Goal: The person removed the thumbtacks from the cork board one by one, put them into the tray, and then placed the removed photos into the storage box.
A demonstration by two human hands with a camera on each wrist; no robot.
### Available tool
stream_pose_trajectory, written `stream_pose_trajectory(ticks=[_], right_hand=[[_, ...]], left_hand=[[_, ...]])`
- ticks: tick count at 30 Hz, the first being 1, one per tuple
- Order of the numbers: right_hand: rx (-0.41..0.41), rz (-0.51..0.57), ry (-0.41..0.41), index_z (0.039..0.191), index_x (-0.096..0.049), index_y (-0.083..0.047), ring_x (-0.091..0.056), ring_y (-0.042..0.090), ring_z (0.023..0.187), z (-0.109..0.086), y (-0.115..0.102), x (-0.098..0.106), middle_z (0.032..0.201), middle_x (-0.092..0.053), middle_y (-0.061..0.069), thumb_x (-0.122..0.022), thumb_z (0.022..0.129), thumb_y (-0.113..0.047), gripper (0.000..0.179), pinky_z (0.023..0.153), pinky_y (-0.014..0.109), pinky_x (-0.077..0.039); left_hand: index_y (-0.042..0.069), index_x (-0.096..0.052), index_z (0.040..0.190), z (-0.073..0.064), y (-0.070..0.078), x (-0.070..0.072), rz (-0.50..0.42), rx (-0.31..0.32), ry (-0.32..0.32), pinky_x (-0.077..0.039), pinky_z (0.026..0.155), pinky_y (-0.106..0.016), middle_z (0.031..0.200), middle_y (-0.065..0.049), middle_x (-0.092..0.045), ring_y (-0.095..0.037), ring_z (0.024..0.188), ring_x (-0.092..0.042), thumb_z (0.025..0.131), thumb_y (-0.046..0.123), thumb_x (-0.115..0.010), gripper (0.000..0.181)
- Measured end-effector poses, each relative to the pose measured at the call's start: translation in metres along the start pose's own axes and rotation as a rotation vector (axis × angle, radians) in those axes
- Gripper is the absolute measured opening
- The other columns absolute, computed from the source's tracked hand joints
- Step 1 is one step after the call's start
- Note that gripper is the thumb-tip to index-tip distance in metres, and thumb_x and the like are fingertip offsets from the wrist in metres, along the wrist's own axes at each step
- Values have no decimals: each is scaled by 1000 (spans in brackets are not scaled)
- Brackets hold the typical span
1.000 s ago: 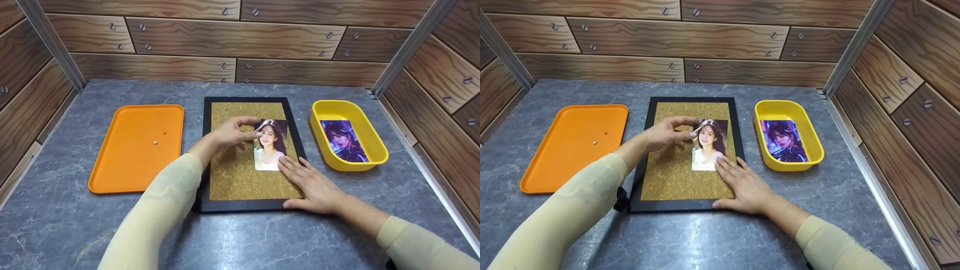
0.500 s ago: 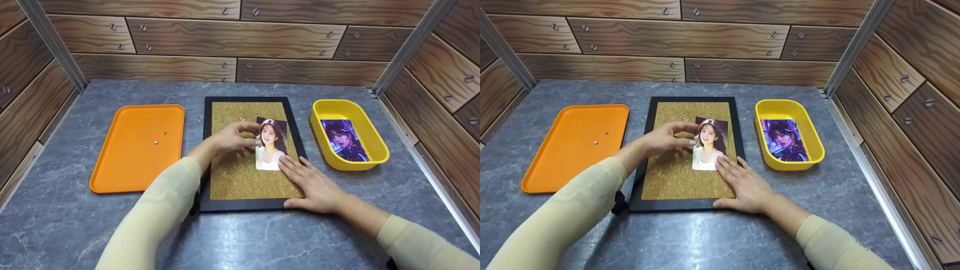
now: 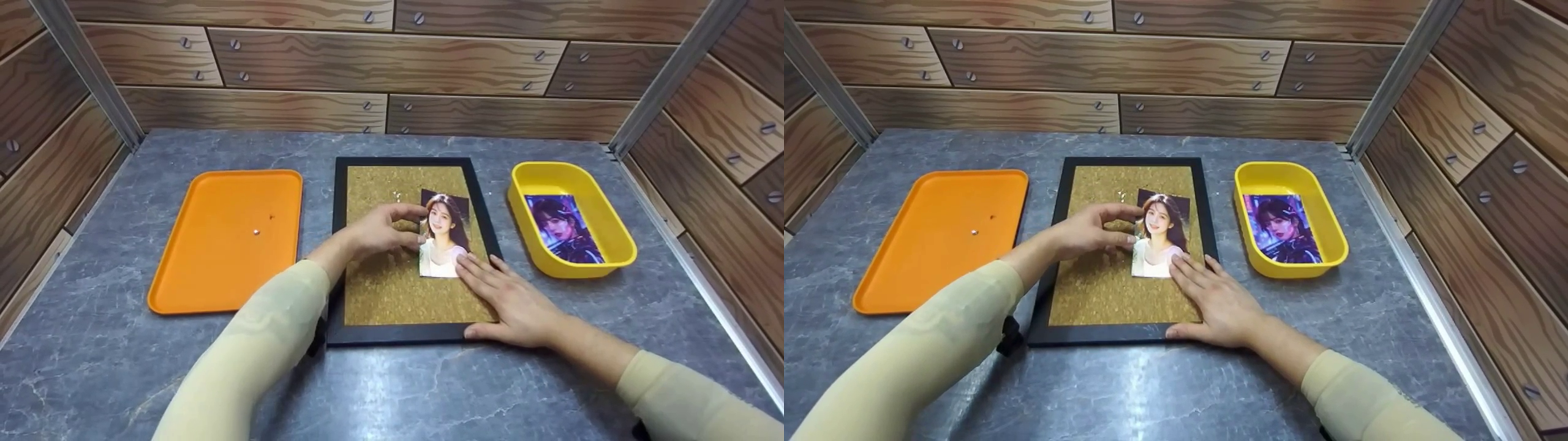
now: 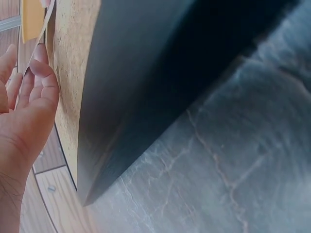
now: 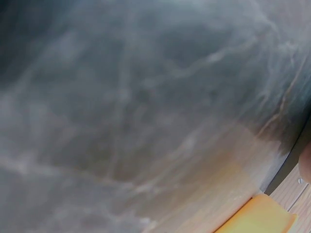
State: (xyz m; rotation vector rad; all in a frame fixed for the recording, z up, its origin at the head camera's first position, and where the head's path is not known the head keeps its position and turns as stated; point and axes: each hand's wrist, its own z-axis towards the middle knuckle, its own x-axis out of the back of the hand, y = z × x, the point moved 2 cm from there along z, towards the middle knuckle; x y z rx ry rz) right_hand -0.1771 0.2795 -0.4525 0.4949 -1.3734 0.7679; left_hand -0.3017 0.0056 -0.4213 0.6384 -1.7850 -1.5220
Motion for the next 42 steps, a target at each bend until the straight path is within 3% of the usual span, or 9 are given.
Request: stream_pose_trajectory(ticks=[4, 10, 14, 21, 26, 32, 35, 39, 42], right_hand=[[-3, 5, -2, 166, -29, -2, -22, 33, 160, 0, 0, -1, 173, -23, 15, -63, 94, -72, 106, 125, 64, -17], [-6, 9, -3, 166, -29, -2, -21, 32, 160, 0, 0, 0, 174, -23, 15, -63, 94, -72, 106, 125, 63, -17], [-4, 9, 3, 166, -29, -2, -22, 33, 160, 0, 0, 0, 173, -23, 15, -63, 94, -72, 106, 125, 64, -18], [-5, 12, 4, 166, -28, -2, -21, 33, 160, -1, 0, -1, 174, -22, 15, -63, 94, -72, 106, 125, 64, -18], [-5, 16, 7, 167, -28, -3, -21, 33, 160, 0, 0, 0, 174, -22, 15, -64, 94, -72, 107, 125, 64, -18], [-14, 26, 4, 168, -25, -5, -21, 33, 160, 0, 0, 0, 175, -20, 14, -64, 93, -72, 108, 125, 64, -17], [-15, 31, 6, 169, -24, -6, -20, 32, 160, 0, 0, 0, 175, -19, 13, -64, 93, -72, 108, 125, 63, -17], [-14, 35, 10, 169, -23, -5, -20, 32, 160, -1, -1, 0, 175, -18, 14, -64, 93, -72, 110, 125, 63, -17], [-14, 35, 14, 169, -23, -5, -21, 32, 160, -1, 0, 0, 175, -18, 14, -64, 93, -73, 110, 125, 63, -18]], left_hand=[[5, -55, 152, 0, -1, -1, -4, -3, 7, -63, 78, -37, 143, -16, -59, -26, 101, -70, 95, 5, -77, 61], [9, -54, 154, -1, -2, -2, -6, 25, 6, -60, 62, -34, 145, -14, -57, -27, 84, -70, 95, 6, -77, 64], [6, -50, 156, -1, -3, -4, -31, 19, -8, -60, 64, -34, 149, -16, -54, -27, 93, -70, 92, 2, -78, 70], [6, -48, 158, -2, 0, -5, 76, 8, 8, -58, 94, -37, 152, -17, -52, -33, 129, -59, 87, 5, -83, 79], [4, -49, 156, -1, -1, -5, 106, 0, 29, -47, 111, -36, 151, -17, -53, -32, 137, -53, 85, 5, -84, 79], [3, -49, 156, 0, -3, -5, 82, 11, 45, -55, 101, -37, 152, -18, -53, -31, 133, -54, 85, 2, -83, 78], [3, -50, 155, 1, -3, -6, 92, 12, 58, -51, 106, -37, 151, -17, -55, -28, 134, -53, 84, 0, -82, 79], [4, -50, 155, 1, -2, -8, 106, 27, 77, -52, 101, -32, 151, -17, -56, -24, 111, -64, 82, -4, -82, 80], [5, -48, 157, 1, -2, -9, 76, 49, 77, -58, 81, -28, 152, -17, -54, -21, 88, -67, 83, -8, -81, 82]])
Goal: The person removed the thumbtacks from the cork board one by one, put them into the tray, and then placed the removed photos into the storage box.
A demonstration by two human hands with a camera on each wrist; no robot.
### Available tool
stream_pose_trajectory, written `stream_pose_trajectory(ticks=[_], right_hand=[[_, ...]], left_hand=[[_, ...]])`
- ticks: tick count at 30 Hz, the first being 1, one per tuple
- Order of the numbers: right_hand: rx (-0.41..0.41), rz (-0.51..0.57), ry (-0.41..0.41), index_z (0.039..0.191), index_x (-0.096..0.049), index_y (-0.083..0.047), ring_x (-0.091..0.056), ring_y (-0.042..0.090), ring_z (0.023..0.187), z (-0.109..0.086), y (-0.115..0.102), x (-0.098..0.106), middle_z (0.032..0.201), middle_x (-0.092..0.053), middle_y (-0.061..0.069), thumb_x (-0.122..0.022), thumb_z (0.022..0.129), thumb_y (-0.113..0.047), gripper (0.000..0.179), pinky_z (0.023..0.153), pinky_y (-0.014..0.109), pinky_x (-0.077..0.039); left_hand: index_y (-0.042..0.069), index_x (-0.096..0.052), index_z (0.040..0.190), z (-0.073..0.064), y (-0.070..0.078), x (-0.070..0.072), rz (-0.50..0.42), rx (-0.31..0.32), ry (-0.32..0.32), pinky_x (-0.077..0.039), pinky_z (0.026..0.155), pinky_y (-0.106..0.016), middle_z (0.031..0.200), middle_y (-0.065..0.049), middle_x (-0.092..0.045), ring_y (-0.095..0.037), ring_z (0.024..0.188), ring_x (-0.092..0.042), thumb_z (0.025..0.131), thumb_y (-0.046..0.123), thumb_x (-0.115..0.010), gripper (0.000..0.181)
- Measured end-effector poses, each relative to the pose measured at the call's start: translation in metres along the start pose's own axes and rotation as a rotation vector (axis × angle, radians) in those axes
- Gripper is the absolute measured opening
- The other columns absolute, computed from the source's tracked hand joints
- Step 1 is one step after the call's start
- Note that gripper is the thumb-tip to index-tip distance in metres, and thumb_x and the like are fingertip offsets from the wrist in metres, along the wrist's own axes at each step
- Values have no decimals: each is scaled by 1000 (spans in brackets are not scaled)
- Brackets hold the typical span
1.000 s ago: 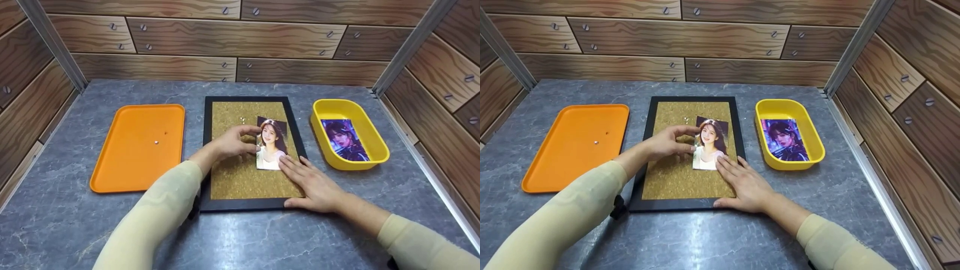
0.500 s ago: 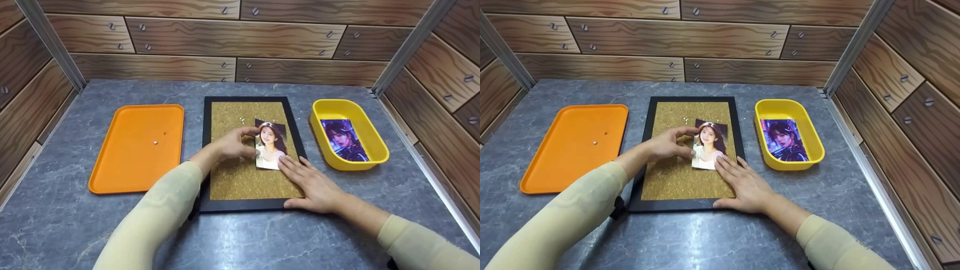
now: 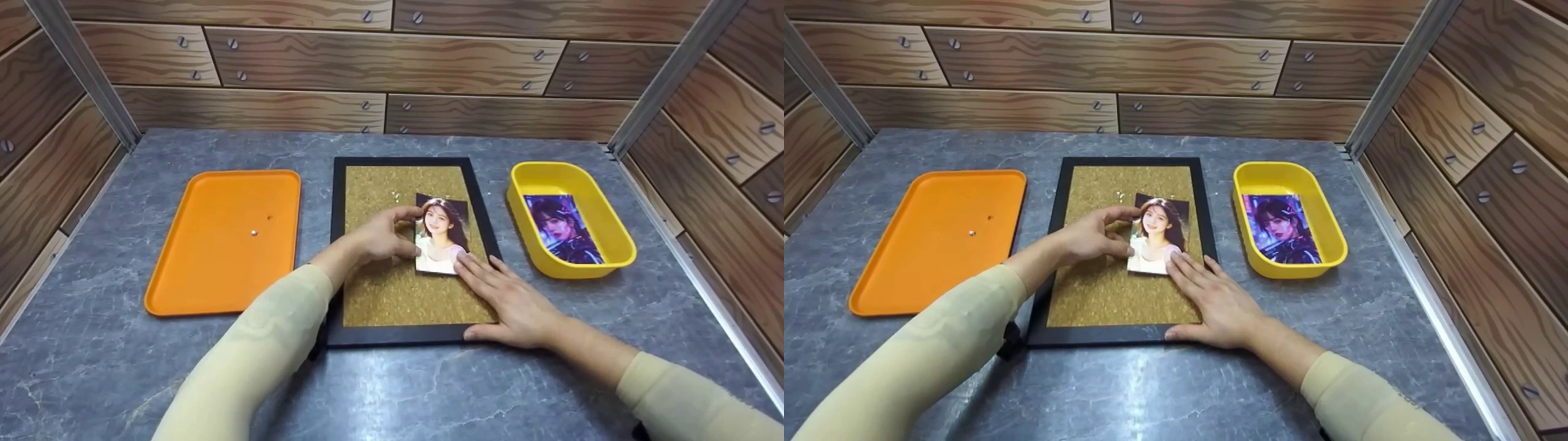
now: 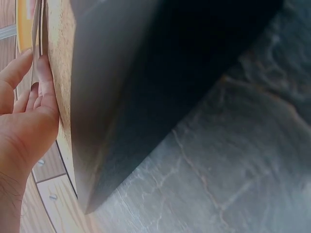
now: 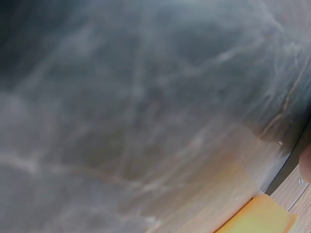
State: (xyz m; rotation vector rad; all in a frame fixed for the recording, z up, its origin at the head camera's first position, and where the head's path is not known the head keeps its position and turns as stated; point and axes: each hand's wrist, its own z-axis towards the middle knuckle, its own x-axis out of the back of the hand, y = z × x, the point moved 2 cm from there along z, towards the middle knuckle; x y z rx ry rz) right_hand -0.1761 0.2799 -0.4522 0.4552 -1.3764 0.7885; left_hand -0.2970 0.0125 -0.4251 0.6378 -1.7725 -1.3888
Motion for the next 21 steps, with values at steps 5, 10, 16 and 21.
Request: stream_pose_trajectory(ticks=[5, 10, 16, 21], right_hand=[[6, -3, 9, 168, -25, -5, -21, 35, 160, 0, 1, -1, 175, -19, 15, -65, 92, -73, 109, 124, 64, -19], [9, 2, 8, 168, -26, -7, -21, 35, 160, 0, 1, -1, 175, -18, 15, -65, 92, -73, 108, 125, 64, -18], [14, 4, 13, 168, -26, -7, -23, 36, 159, 1, 1, -2, 175, -18, 14, -66, 92, -73, 108, 125, 64, -19], [4, 1, 1, 169, -26, -9, -21, 34, 160, 0, 2, -1, 175, -19, 14, -65, 92, -73, 108, 125, 64, -18]], left_hand=[[6, -44, 159, -1, -1, 0, -44, 28, 1, -55, 60, -24, 154, -17, -52, -15, 76, -64, 84, -11, -79, 84], [11, -44, 161, -2, -2, 1, -59, 51, 20, -55, 56, -26, 155, -15, -51, -16, 74, -61, 85, -11, -78, 86], [8, -43, 161, -4, 1, 6, -53, 9, 32, -55, 59, -25, 155, -17, -50, -15, 73, -61, 85, -12, -76, 85], [9, -44, 160, -6, 5, 15, -47, 0, 72, -56, 67, -27, 155, -14, -49, -20, 89, -63, 84, -13, -76, 85]])
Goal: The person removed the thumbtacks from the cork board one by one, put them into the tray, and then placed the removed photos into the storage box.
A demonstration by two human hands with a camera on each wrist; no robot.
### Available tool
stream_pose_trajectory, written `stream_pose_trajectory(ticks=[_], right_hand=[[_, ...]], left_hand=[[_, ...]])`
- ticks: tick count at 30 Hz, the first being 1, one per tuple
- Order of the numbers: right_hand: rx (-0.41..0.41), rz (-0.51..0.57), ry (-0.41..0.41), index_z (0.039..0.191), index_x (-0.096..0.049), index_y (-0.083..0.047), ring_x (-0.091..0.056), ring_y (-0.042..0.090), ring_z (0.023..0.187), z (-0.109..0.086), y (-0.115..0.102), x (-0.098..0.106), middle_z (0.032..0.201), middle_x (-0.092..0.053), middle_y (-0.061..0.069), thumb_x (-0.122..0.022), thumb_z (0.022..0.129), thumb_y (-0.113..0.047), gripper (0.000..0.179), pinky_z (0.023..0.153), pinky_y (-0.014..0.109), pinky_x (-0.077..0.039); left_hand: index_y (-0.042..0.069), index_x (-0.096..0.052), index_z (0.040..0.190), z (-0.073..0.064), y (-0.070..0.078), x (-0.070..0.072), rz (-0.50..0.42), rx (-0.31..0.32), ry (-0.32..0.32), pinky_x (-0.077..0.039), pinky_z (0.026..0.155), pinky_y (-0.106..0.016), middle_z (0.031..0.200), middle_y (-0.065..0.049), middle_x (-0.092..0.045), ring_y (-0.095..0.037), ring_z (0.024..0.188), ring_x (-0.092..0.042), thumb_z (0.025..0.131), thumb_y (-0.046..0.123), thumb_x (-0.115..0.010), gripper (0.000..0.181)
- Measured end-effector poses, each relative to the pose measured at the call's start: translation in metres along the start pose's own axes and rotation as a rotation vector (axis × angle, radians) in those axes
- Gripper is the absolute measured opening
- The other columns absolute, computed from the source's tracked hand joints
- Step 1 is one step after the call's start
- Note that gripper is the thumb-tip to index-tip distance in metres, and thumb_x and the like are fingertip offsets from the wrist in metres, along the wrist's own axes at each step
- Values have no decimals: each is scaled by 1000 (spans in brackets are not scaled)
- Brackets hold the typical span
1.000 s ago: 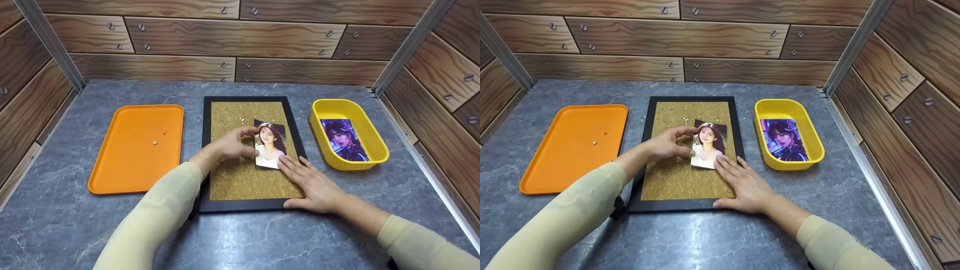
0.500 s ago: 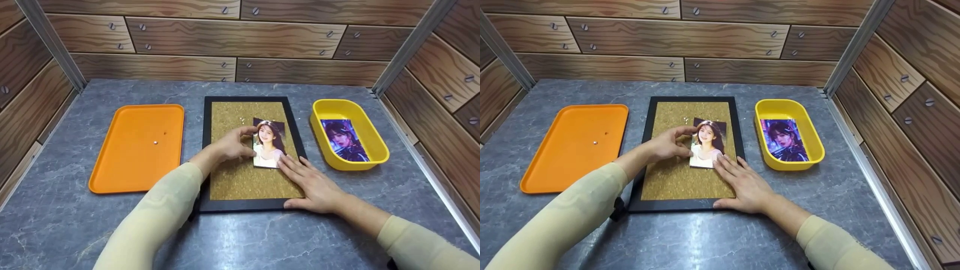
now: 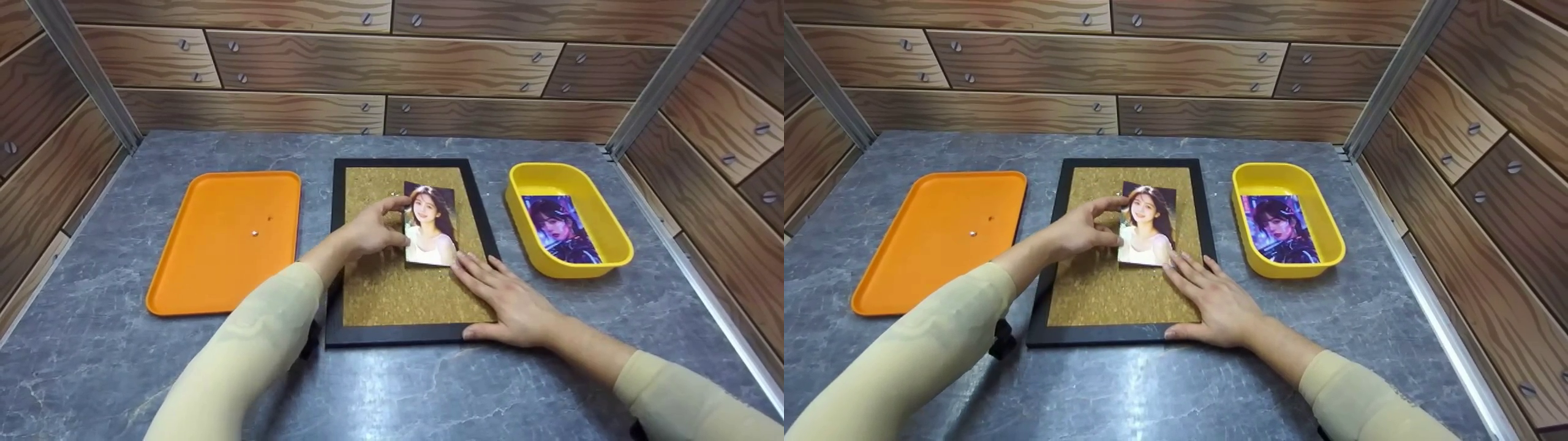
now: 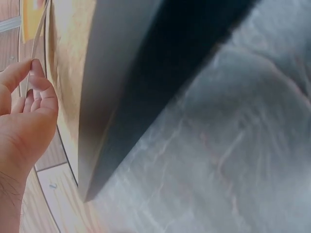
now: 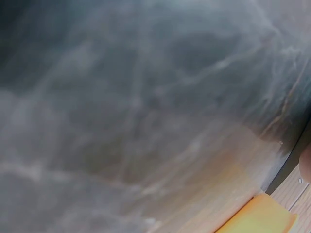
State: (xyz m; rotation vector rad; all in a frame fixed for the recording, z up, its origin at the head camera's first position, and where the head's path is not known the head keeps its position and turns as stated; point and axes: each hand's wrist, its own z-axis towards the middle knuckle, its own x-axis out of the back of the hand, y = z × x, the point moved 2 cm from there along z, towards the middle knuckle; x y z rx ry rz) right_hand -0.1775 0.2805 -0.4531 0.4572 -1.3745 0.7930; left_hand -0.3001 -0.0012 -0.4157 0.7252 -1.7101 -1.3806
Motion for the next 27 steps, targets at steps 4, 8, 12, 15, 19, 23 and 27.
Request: stream_pose_trajectory(ticks=[4, 8, 12, 15, 19, 23, 27], right_hand=[[-11, -10, -14, 169, -25, -11, -19, 34, 160, 0, 0, 1, 175, -18, 14, -64, 92, -74, 107, 126, 63, -17], [-5, -20, -15, 169, -25, -12, -20, 35, 160, 1, 0, 1, 175, -18, 14, -63, 93, -74, 106, 126, 63, -17], [11, -19, -8, 169, -27, -10, -20, 36, 160, 0, -1, 1, 175, -19, 15, -63, 93, -73, 105, 125, 64, -18], [14, -20, -6, 168, -28, -9, -20, 35, 160, 0, -1, 2, 175, -20, 16, -63, 93, -73, 105, 125, 64, -19], [3, -25, -6, 169, -28, -10, -20, 36, 160, 0, -1, 3, 175, -20, 15, -64, 93, -73, 105, 125, 64, -19], [-3, -38, 2, 169, -27, -10, -22, 38, 159, -1, -3, 5, 175, -20, 15, -64, 92, -74, 107, 125, 64, -19], [-6, -58, 16, 168, -27, -9, -23, 38, 159, -1, -5, 7, 174, -21, 17, -64, 91, -75, 108, 124, 65, -21]], left_hand=[[9, -45, 160, -2, 7, 8, -6, -10, 31, -57, 76, -29, 156, -13, -47, -19, 93, -62, 85, -12, -76, 84], [8, -44, 160, -4, 13, 15, -34, -33, 50, -56, 69, -29, 156, -15, -46, -17, 77, -58, 85, -14, -73, 83], [10, -43, 161, -8, 19, 22, 5, -46, 71, -56, 71, -36, 156, -13, -46, -16, 77, -57, 87, -9, -75, 82], [11, -43, 161, -10, 24, 27, 40, -56, 87, -57, 76, -43, 157, -11, -46, -16, 79, -58, 87, -5, -76, 83], [11, -43, 161, -12, 28, 32, 45, -69, 108, -56, 74, -38, 158, -11, -45, -13, 71, -55, 88, -4, -76, 82], [12, -42, 162, -13, 31, 36, 27, -69, 122, -54, 69, -30, 158, -11, -45, -12, 65, -51, 88, -6, -75, 82], [12, -41, 163, -14, 33, 38, 25, -68, 127, -53, 69, -29, 159, -10, -44, -13, 66, -52, 88, -4, -75, 83]])
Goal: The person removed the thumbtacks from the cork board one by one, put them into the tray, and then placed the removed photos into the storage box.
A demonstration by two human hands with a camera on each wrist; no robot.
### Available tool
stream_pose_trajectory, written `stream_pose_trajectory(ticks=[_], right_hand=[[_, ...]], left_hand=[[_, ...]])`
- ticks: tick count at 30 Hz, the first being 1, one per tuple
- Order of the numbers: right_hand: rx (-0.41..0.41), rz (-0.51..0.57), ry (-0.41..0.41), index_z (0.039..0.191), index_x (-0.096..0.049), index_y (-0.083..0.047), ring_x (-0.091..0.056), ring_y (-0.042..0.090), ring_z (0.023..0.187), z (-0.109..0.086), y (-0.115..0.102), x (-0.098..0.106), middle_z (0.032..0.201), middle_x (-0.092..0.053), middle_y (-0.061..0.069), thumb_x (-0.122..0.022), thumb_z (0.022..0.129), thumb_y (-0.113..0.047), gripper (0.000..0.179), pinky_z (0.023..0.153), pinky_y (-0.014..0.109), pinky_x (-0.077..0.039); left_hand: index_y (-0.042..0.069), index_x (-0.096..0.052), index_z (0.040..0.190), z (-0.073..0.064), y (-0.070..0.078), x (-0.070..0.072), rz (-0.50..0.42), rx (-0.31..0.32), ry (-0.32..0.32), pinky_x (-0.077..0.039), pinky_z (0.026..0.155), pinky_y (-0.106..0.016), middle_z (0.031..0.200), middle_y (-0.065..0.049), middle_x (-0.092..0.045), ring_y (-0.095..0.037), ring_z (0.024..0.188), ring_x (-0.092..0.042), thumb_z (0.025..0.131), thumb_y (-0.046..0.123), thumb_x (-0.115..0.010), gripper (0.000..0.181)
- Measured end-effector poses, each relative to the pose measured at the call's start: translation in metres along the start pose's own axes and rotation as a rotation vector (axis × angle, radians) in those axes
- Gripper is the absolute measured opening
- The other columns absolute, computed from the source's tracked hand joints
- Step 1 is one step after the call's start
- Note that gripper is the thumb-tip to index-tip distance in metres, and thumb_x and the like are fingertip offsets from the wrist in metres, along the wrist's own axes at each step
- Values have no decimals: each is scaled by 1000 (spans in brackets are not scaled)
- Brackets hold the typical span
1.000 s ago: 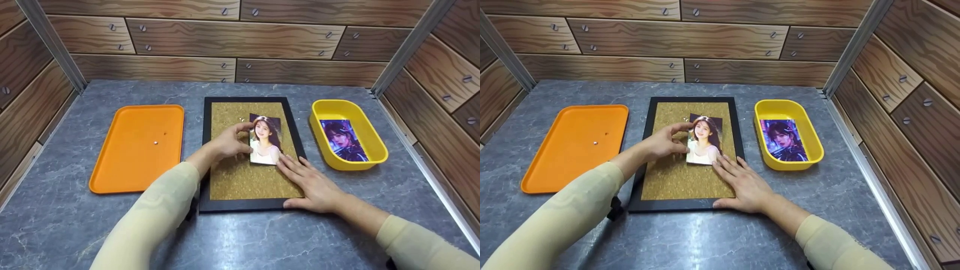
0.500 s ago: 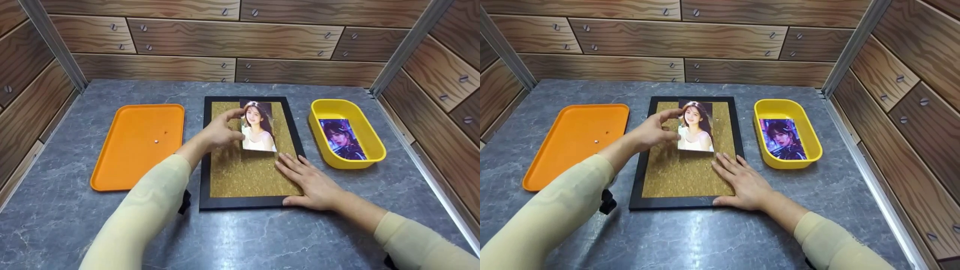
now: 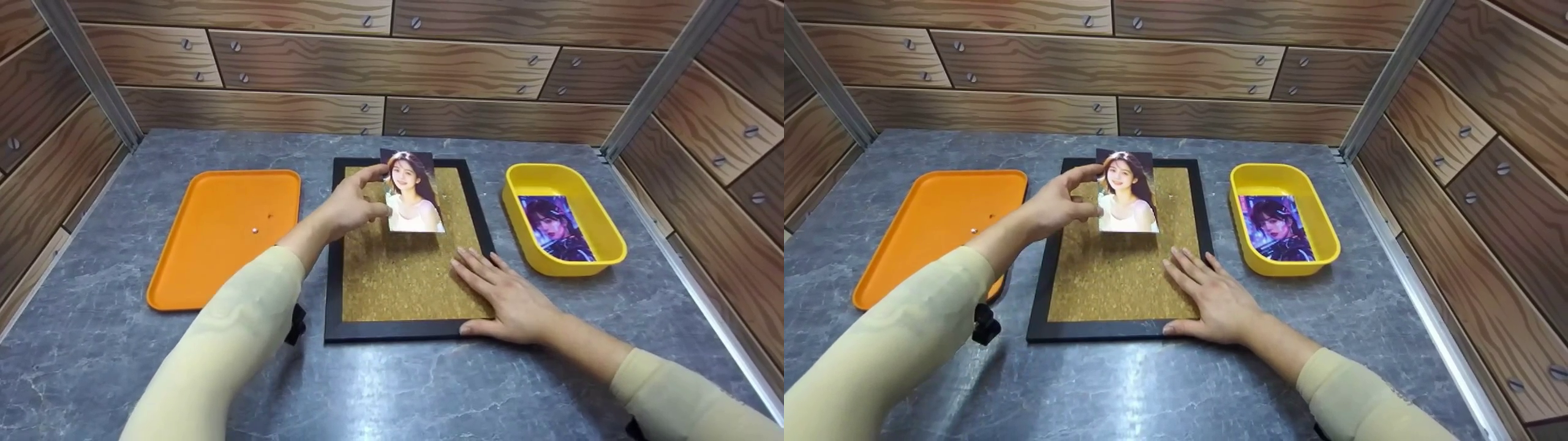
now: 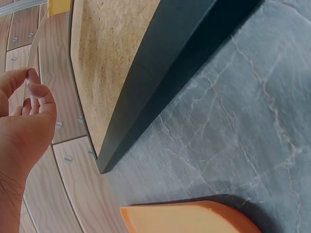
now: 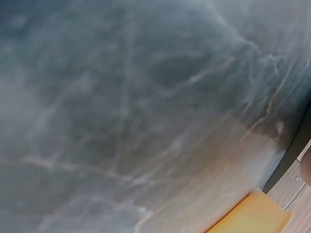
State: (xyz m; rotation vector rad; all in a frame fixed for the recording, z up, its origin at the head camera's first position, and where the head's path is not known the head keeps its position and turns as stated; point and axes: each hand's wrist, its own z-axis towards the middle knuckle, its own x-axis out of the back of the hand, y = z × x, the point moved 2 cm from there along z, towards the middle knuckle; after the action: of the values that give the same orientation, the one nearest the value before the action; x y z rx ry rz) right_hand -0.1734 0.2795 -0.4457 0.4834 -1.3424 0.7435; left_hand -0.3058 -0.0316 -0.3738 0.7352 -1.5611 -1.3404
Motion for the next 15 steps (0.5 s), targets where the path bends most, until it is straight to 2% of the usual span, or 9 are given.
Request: stream_pose_trajectory(ticks=[6, 10, 15], right_hand=[[-11, -6, 6, 168, -26, -8, -22, 37, 159, 1, -2, 5, 174, -20, 17, -64, 92, -74, 108, 124, 65, -22], [-33, -6, 8, 169, -25, -8, -22, 38, 159, -1, -3, 10, 175, -20, 17, -65, 94, -71, 105, 124, 63, -22], [-66, -20, 18, 169, -23, -9, -22, 40, 158, -5, -1, 21, 175, -18, 16, -67, 93, -70, 108, 130, 51, -11]], left_hand=[[12, -41, 162, 1, 3, 0, 11, -10, 9, -54, 73, -33, 160, -11, -44, -15, 71, -55, 88, -4, -74, 83], [12, -42, 162, 2, 3, -1, 12, -13, 13, -53, 70, -30, 161, -11, -43, -15, 72, -54, 88, -4, -74, 83], [10, -40, 163, 2, 5, -4, -11, -21, 6, -51, 68, -27, 160, -12, -43, -13, 70, -54, 88, -6, -72, 83]])
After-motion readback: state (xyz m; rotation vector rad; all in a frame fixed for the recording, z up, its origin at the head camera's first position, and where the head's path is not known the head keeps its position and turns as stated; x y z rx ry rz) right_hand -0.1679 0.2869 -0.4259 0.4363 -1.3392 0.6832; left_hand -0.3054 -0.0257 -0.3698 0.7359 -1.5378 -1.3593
